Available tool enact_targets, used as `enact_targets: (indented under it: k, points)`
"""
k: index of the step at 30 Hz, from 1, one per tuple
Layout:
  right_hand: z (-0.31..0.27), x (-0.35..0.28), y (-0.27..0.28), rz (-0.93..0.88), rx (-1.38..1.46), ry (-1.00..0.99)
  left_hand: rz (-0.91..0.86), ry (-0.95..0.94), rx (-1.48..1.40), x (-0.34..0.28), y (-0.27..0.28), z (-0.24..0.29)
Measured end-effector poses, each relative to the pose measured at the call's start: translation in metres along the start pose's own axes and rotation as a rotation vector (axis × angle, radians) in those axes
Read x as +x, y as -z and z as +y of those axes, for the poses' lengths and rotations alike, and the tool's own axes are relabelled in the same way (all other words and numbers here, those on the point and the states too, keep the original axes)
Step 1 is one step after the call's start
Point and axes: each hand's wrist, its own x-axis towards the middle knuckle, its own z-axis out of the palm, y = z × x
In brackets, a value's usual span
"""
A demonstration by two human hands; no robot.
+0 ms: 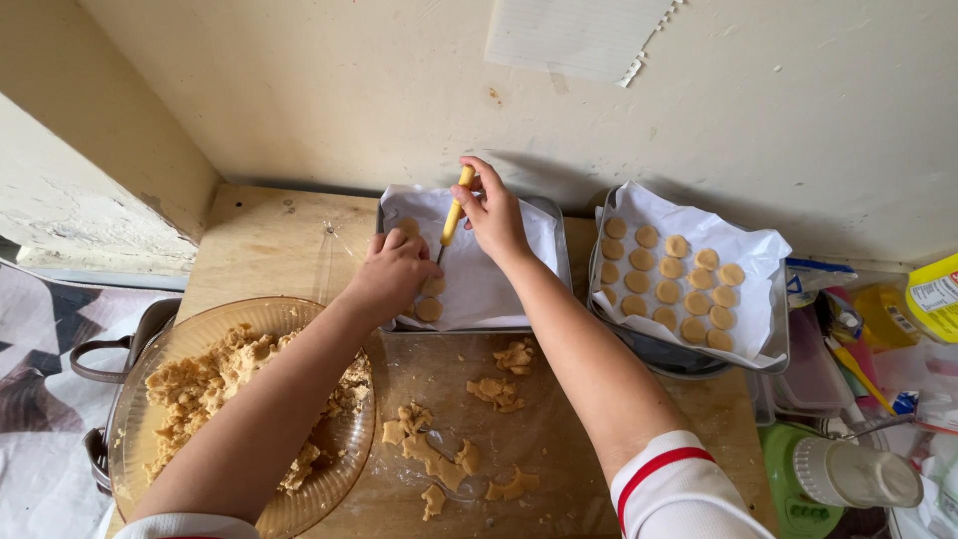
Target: Transferring small pre-cut dough circles from a work surface to a baking tray using a small tool.
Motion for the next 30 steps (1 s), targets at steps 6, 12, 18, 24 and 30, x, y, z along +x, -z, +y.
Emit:
enact_targets:
  k: [6, 12, 18, 24, 30]
  points:
    - [-0.0023, 0.0016, 0.0005, -0.006, 0.0, 0.007, -0.015, 0.004, -0.039, -0.0009, 0.0096, 0.0031]
    - [-0.0016, 0.0019, -0.001, -0.01, 0.0, 0.008, 0.023, -0.017, -0.013, -0.0039, 0.0061, 0.0027]
    - [-0.0044, 0.0015, -0.0003, -0.012, 0.003, 0.017, 0.075, -0.024, -0.009, -0.0058, 0.0108, 0.0054]
    - [-0.0009, 0.0041, 0.0006, 0.003, 0.024, 0.024, 0.079, -0.029, -0.015, -0.0066, 0.007, 0.0039]
    - [-0.0019, 0.0049, 0.0014, -0.004, 0.001, 0.036, 0.066, -0.034, -0.03, -0.0064, 0.0064, 0.0025]
